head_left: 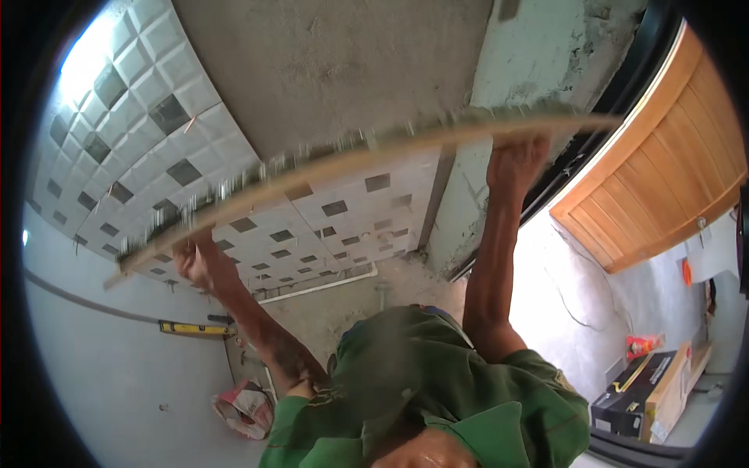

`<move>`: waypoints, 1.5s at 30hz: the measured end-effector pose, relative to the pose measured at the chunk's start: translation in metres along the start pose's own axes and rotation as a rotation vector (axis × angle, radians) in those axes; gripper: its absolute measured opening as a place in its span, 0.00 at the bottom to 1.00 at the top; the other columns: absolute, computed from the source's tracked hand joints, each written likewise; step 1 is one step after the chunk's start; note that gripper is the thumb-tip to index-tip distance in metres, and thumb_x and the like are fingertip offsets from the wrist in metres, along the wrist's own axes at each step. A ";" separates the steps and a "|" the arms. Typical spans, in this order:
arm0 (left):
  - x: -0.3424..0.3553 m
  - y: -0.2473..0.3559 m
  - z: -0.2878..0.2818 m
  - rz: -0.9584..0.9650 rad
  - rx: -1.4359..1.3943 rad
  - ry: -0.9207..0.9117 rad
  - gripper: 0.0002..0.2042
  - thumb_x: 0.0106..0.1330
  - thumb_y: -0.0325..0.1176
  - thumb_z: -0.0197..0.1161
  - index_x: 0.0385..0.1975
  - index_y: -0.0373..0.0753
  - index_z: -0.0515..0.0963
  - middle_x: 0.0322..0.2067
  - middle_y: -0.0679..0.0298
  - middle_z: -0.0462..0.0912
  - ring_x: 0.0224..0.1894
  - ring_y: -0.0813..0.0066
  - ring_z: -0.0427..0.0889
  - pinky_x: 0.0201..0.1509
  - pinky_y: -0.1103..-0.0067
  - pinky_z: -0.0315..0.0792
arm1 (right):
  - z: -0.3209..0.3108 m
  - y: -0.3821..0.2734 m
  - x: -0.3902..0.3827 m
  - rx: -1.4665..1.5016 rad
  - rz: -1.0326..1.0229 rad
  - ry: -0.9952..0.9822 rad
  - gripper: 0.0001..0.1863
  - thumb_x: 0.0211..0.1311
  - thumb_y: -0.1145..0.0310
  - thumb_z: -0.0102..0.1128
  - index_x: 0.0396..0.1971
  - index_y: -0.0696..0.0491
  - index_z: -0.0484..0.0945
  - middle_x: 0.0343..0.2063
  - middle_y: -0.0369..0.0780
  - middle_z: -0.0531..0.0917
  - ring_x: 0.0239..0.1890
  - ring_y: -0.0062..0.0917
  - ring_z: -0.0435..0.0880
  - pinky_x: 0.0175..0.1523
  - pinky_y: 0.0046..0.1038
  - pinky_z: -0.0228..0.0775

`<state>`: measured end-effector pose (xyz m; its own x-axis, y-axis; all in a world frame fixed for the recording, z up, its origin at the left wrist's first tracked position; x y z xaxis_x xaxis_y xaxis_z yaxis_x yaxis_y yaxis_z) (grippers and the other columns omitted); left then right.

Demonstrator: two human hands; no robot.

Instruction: Applying mortar to a tile using a trowel and mounting it onto a wall.

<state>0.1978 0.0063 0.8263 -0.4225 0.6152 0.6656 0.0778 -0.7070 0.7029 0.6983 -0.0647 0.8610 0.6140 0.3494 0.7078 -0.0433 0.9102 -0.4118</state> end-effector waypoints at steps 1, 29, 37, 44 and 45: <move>0.003 0.013 0.016 0.013 -0.119 -0.003 0.06 0.62 0.29 0.59 0.33 0.34 0.74 0.27 0.67 0.73 0.30 0.81 0.72 0.38 0.82 0.71 | 0.003 0.008 0.007 0.029 0.014 -0.010 0.07 0.66 0.65 0.50 0.39 0.49 0.68 0.36 0.35 0.73 0.41 0.21 0.71 0.41 0.28 0.71; 0.032 -0.162 0.086 -0.276 0.142 -0.240 0.11 0.55 0.35 0.65 0.23 0.32 0.76 0.16 0.75 0.67 0.19 0.88 0.60 0.21 0.85 0.54 | -0.070 0.179 0.022 -0.222 0.462 0.212 0.23 0.52 0.50 0.65 0.19 0.48 0.61 0.21 0.30 0.61 0.25 0.18 0.60 0.30 0.26 0.61; 0.032 -0.164 0.088 -0.293 0.258 -0.267 0.11 0.57 0.34 0.63 0.21 0.33 0.75 0.17 0.74 0.70 0.20 0.88 0.61 0.22 0.86 0.54 | -0.075 0.190 0.008 -0.213 0.494 0.284 0.22 0.52 0.55 0.67 0.18 0.46 0.60 0.18 0.27 0.59 0.23 0.14 0.59 0.27 0.23 0.57; 0.027 -0.179 0.083 -0.321 0.254 -0.241 0.12 0.56 0.36 0.64 0.22 0.32 0.76 0.18 0.72 0.71 0.21 0.87 0.63 0.23 0.85 0.56 | -0.076 0.197 0.003 -0.207 0.503 0.271 0.23 0.51 0.53 0.67 0.18 0.46 0.60 0.16 0.27 0.58 0.22 0.15 0.58 0.28 0.23 0.57; 0.028 -0.179 0.085 -0.305 0.254 -0.233 0.12 0.56 0.37 0.65 0.23 0.32 0.77 0.18 0.72 0.72 0.21 0.87 0.63 0.22 0.85 0.56 | -0.076 0.198 0.004 -0.196 0.491 0.268 0.24 0.50 0.52 0.68 0.18 0.46 0.60 0.16 0.27 0.58 0.22 0.15 0.58 0.28 0.24 0.58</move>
<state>0.2484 0.1791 0.7406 -0.2482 0.8646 0.4369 0.2125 -0.3914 0.8953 0.7526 0.0997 0.7389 0.7378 0.6278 0.2480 -0.2422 0.5891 -0.7709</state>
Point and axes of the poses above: each hand's wrist, its own x-axis towards the middle knuckle, its own z-axis out of the palm, y = z × x, the point moved 8 cm from there along x, towards the middle knuckle
